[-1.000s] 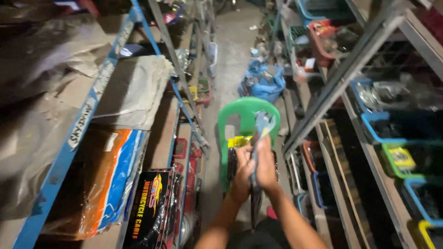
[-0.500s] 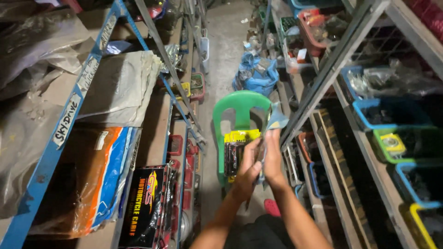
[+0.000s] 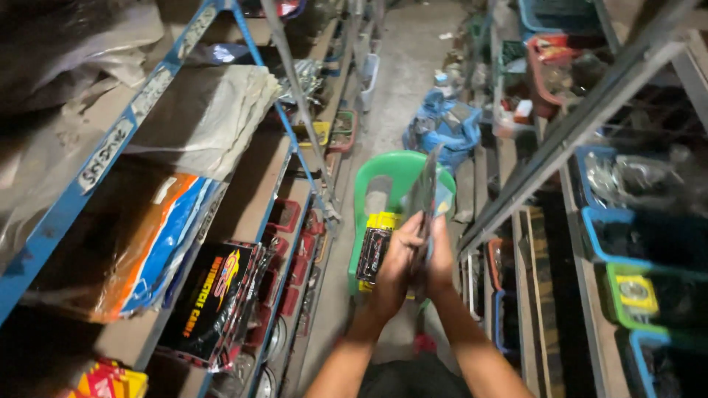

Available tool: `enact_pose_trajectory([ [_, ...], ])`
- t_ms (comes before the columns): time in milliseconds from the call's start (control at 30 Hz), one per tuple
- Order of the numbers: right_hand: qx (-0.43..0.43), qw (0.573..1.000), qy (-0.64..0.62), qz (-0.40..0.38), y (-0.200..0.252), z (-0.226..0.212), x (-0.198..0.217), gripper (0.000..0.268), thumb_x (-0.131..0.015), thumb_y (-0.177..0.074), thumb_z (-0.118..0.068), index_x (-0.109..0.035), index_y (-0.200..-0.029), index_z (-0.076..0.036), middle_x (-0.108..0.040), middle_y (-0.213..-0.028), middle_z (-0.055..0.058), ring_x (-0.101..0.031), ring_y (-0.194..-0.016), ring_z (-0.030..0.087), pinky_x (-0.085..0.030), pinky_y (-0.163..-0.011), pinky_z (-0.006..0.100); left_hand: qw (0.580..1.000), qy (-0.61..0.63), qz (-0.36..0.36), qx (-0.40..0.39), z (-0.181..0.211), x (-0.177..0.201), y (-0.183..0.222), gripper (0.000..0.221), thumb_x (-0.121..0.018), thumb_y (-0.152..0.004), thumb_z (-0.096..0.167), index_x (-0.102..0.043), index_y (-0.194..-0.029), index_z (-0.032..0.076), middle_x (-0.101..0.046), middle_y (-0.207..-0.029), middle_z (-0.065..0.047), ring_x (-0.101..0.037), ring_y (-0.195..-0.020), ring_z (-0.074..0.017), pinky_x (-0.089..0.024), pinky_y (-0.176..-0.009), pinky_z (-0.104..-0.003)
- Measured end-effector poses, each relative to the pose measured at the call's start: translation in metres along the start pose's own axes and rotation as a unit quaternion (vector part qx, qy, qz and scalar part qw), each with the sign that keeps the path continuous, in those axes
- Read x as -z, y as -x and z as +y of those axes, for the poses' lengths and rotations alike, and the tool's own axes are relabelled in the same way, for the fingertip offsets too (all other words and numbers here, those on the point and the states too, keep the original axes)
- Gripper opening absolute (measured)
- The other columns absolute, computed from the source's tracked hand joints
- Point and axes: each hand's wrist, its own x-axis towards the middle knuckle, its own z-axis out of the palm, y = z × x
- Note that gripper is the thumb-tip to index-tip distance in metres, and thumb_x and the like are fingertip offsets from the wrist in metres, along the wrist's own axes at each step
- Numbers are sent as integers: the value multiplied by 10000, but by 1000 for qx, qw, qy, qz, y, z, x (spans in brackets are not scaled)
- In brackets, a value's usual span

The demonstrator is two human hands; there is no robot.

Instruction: The recorder is wiping dust off packaged motorcycle cable sets using a cloth in a parts storage area.

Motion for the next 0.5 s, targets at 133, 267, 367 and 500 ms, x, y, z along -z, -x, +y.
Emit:
enact_pose_trajectory([
  [133, 142, 957, 211, -140, 23, -19, -8, 525, -433, -1086, -286, -385, -1541, -27, -447, -1562, 180, -424, -1391, 224, -269, -1206, 424, 997, -38, 41, 54, 9, -12, -12, 378, -286, -1122, 292, -418, -1385, 55, -315, -1628, -173, -256, -1510, -270, -143, -1257, -436],
  [267, 185, 938, 248, -159, 17, -47, -19, 505, -266, -1133, -191, -285, -1581, 40, -330, -1624, 249, -362, -1466, 280, -257, -1226, 425, 987, -147, 27, 66, 7, -30, -11, 543, -357, -1075, 199, -329, -1570, -24, -203, -1673, -231, -181, -1555, -337, -86, -1288, -465],
  [367, 129, 976, 117, -132, -17, -44, 3, 527, -349, -1045, -228, -416, -1509, 15, -532, -1406, 133, -509, -1161, 213, -365, -1023, 297, 985, -131, -13, 111, 36, -36, -11, 626, -375, -970, 341, -421, -1503, 16, -304, -1631, -164, -247, -1535, -320, -153, -1247, -440],
  [500, 204, 942, 177, -198, -12, -28, -8, 539, -220, -1066, -238, -333, -1530, 10, -537, -1021, 86, -454, -773, 147, -441, -687, 290, 988, 3, 46, 145, 24, -36, -22, 760, -436, -933, 513, -351, -1430, -55, -169, -1680, -233, -146, -1550, -384, -122, -1214, -551],
])
